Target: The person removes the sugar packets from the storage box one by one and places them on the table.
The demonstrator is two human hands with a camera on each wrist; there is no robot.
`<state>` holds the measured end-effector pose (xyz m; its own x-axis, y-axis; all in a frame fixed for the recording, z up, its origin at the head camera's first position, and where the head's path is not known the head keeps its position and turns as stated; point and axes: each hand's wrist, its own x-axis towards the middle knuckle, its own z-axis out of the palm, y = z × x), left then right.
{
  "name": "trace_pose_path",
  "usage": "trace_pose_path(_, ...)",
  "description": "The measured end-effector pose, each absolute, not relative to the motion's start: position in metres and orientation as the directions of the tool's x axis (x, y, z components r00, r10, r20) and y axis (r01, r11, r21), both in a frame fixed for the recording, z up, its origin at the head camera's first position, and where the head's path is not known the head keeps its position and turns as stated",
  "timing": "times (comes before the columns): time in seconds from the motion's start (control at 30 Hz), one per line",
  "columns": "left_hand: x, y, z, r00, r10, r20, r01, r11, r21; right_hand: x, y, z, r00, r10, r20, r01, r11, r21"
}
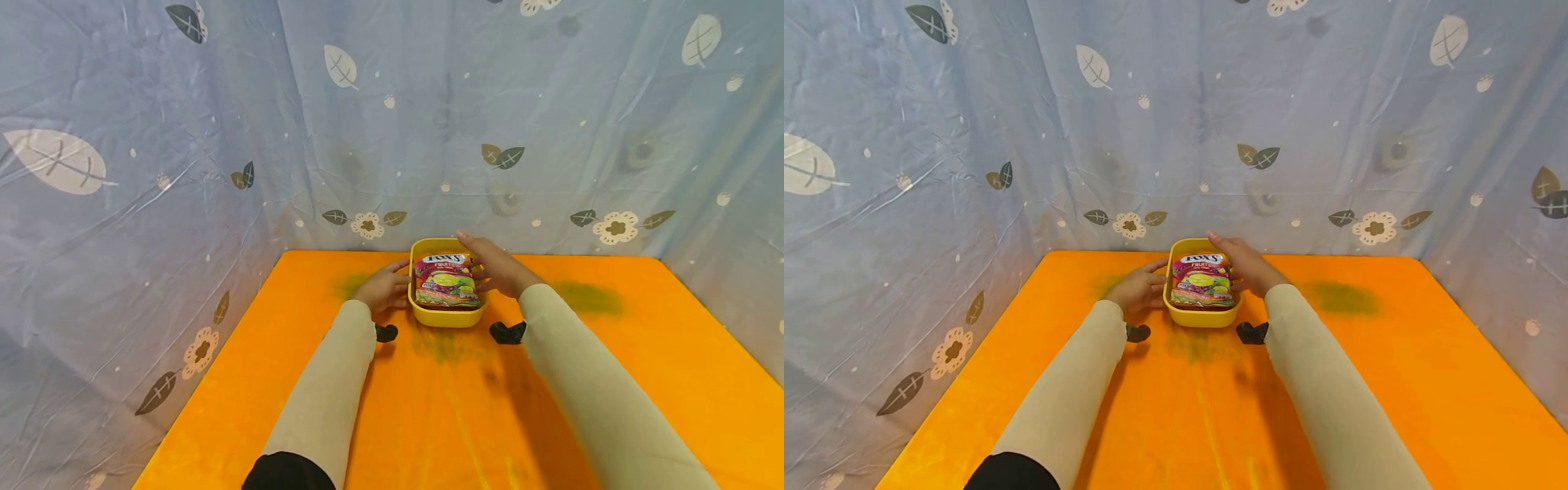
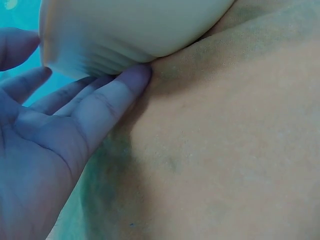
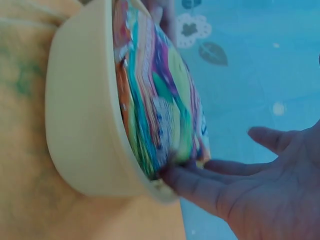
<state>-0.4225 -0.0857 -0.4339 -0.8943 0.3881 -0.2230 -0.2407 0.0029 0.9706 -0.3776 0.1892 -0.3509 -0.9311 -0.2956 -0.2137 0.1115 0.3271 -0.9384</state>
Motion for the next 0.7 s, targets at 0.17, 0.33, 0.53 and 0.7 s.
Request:
trace_pose_path(0.17, -0.424, -0.086, -0.435, -0.893, 0.387, -0.231, -0.252, -0.002, 0.968, -0.38, 0.18, -0.354, -0.924, -0.313, -0.218, 0.104, 0.343, -0.934)
trace_pose_path(0.33, -0.424, -0.086, -0.435, -0.893, 0.386, -0.232, -0.249, 0.005, 0.968, -0.38, 0.18, -0.359, -0.932, -0.307, -0.193, 0.085, 0.334, -0.939)
trace_pose_path(0.53, -0.424, -0.086, -0.436, -0.895, 0.383, -0.227, -0.248, -0.005, 0.969, -0.381, 0.179, -0.365, -0.936, -0.301, -0.183, 0.097, 0.278, -0.956)
trace_pose_path(0.7, -0.423, -0.085, -0.434, -0.895, 0.383, -0.227, -0.249, -0.007, 0.969, -0.382, 0.175, -0.375, -0.924, -0.324, -0.201, 0.109, 0.278, -0.954)
